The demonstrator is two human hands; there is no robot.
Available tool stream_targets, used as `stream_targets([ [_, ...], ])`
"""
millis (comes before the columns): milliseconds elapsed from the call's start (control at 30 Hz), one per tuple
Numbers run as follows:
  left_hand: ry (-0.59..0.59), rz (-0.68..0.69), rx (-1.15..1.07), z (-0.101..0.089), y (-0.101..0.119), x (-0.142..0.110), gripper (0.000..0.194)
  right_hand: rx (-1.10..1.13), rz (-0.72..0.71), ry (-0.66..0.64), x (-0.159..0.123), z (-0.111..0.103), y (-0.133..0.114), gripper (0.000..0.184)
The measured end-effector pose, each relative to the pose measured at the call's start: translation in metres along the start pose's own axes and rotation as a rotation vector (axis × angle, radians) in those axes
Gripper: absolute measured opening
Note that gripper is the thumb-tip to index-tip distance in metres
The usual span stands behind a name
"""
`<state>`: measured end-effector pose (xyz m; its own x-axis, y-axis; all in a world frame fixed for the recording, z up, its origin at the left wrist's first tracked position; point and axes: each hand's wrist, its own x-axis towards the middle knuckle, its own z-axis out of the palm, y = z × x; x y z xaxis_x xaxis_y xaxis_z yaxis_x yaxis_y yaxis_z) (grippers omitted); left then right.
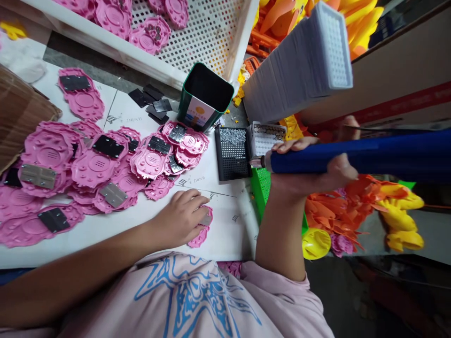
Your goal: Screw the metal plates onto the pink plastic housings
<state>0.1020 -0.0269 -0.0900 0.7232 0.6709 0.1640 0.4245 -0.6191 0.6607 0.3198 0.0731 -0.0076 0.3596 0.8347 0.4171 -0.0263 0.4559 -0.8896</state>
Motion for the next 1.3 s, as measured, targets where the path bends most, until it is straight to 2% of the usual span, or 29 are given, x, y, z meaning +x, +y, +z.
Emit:
stream_targets([
  [67, -0.006, 0.002, -0.001, 0.000, 0.000, 0.001, 0.023, 0.062, 0.024, -0.089, -0.014, -0.005, -0.013, 0.028],
  [167, -0.007, 0.000, 0.000, -0.002, 0.001, 0.002, 0.026, 0.170, 0.123, -0.271, -0.048, -0.014, -0.030, 0.044],
  [200, -0.011, 0.000, 0.003, -0.002, 0.001, 0.002, 0.027, 0.203, 0.141, -0.288, -0.061, -0.016, -0.034, 0.046],
  [333, -0.034, 0.000, 0.020, -0.003, 0.003, 0.003, 0.024, 0.192, 0.270, -0.270, -0.107, -0.017, -0.049, 0.054],
  [433, -0.036, 0.004, 0.026, -0.003, 0.003, 0.004, 0.024, 0.137, 0.322, -0.220, -0.124, -0.014, -0.055, 0.053],
  [767, -0.044, 0.010, 0.059, -0.003, 0.003, 0.005, 0.024, 0.131, 0.238, -0.197, -0.126, -0.011, -0.046, 0.052],
  [1300, -0.058, -0.008, 0.073, -0.004, 0.005, 0.005, 0.022, 0.026, 0.301, -0.183, -0.130, -0.005, -0.054, 0.049],
])
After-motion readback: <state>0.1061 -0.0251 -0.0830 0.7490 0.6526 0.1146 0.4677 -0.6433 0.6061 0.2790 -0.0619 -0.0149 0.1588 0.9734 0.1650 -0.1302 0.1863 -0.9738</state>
